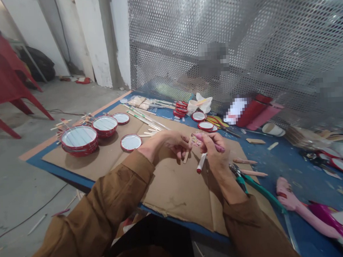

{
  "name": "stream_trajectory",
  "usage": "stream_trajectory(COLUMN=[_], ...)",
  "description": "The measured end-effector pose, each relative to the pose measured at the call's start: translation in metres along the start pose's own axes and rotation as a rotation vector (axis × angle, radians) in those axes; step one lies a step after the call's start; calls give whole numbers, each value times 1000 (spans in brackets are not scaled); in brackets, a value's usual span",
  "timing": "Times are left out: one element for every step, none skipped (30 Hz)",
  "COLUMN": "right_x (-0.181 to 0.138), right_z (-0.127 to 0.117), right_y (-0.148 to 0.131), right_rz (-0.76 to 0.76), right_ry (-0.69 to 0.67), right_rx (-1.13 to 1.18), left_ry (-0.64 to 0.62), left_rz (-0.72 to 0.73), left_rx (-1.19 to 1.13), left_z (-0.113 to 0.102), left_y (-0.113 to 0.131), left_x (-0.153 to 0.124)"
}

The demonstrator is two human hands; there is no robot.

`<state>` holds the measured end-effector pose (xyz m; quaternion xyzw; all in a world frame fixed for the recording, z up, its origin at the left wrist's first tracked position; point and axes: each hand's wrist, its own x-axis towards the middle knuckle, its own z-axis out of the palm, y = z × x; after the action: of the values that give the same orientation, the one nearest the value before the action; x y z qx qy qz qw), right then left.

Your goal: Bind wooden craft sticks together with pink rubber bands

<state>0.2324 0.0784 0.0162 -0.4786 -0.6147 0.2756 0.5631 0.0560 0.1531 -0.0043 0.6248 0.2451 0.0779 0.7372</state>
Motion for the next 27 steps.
stream_trajectory(right_x=[0,0,0,0,0,0,0,0,0,0,0,0,0,0,0,0,0,0,0,0,0,0,0,0,0,0,0], right_z=[0,-1,-1,-1,-1,-1,-1,0,0,0,0,0,0,0,0,0,0,0,0,1,1,1,1,1,0,0,0], right_y=[1,1,2,3,3,3,3,3,3,3,2,2,2,1,1,1,1,1,1,0,0,0,0,0,1,2,3], right_rz=[-7,-13,-17,-19,-18,-11,-1,8,12,12,9,3,-2,-4,-3,-1,4,12,22,30,34,30,20,6,-7,-17,-25], right_ry=[-4,-10,-16,-22,-25,-27,-27,-23,-17,-11,-7,-5,-4,-7,-16,-25,-36,-42,-44,-39,-28,-14,-6,-5,-8,-16,-26], right_rx=[-7,-16,-23,-28,-27,-23,-15,-1,12,20,21,16,7,-3,-11,-15,-15,-10,-2,8,16,20,20,15,9,2,-5], left_ry=[-4,-8,-10,-9,-7,-5,-3,-2,0,-2,-4,-7,-9,-12,-17,-23,-28,-33,-34,-33,-29,-26,-27,-34,-39,-44,-47], left_rz=[-1,1,6,12,18,22,22,19,14,9,5,3,4,7,10,14,18,20,21,20,18,18,18,19,22,24,26], left_rx=[-5,-10,-15,-20,-23,-23,-21,-18,-15,-10,-7,-7,-7,-8,-10,-11,-12,-11,-8,-6,-4,-4,-7,-13,-20,-26,-29], left_z=[0,1,1,1,1,1,1,1,1,1,1,1,1,1,0,0,0,0,-1,-1,-1,-1,-1,-2,-2,-2,-2], left_y=[0,0,0,0,0,-1,-1,-1,0,0,0,0,1,1,0,0,0,0,-1,-1,-1,-1,-1,-2,-2,-3,-3], left_x=[0,-1,-1,-1,-1,-1,-1,-1,-1,-1,-1,-1,-1,-1,-1,-1,0,0,0,0,0,0,0,0,1,1,2])
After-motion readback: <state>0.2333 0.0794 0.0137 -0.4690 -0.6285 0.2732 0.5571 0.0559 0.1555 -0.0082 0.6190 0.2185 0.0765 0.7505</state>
